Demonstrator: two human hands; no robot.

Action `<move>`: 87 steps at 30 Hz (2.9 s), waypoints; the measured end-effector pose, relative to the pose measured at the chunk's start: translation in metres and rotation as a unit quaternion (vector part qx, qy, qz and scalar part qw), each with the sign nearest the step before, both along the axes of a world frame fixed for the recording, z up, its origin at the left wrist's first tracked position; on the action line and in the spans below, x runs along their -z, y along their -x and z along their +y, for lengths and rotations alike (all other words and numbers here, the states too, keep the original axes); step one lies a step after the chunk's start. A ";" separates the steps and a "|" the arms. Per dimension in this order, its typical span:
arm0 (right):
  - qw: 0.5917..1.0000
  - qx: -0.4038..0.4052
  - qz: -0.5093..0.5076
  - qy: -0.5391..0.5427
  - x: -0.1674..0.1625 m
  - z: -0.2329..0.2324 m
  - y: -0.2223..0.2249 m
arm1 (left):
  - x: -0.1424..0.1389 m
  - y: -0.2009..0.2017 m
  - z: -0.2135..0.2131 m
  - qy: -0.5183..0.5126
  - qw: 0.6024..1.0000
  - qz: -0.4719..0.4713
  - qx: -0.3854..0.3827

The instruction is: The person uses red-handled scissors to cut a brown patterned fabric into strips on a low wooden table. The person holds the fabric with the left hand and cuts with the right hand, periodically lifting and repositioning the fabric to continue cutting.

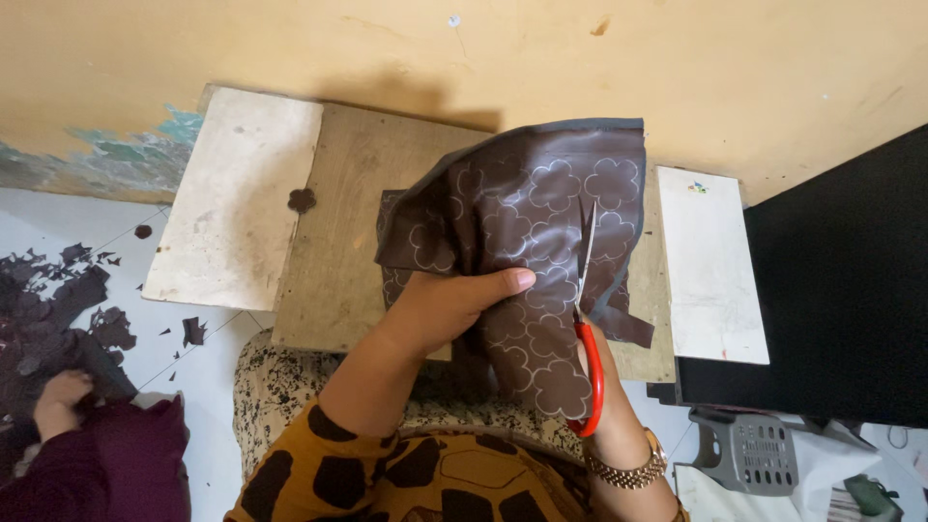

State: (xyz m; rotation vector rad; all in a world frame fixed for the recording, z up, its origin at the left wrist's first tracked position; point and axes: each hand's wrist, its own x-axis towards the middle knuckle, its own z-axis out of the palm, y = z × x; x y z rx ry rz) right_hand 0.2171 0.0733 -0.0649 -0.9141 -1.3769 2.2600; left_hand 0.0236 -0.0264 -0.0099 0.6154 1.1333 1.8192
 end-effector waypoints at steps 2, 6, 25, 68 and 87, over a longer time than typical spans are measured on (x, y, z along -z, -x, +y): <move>1.000 0.008 -0.001 -0.003 0.002 0.000 0.001 | 0.000 -0.001 0.000 0.011 1.000 0.007 0.003; 0.999 0.012 0.026 -0.016 0.005 0.002 -0.002 | 0.002 -0.002 0.002 0.015 1.000 0.000 0.000; 0.997 0.004 -0.074 -0.020 -0.027 0.002 0.019 | 0.005 -0.006 0.006 0.036 0.989 0.105 -0.099; 0.997 -0.025 0.050 -0.047 0.008 0.012 0.012 | 0.004 -0.004 0.005 0.094 0.988 0.012 -0.123; 0.999 -0.018 0.008 -0.049 0.001 0.010 0.016 | 0.013 0.001 0.007 0.012 0.994 0.040 -0.096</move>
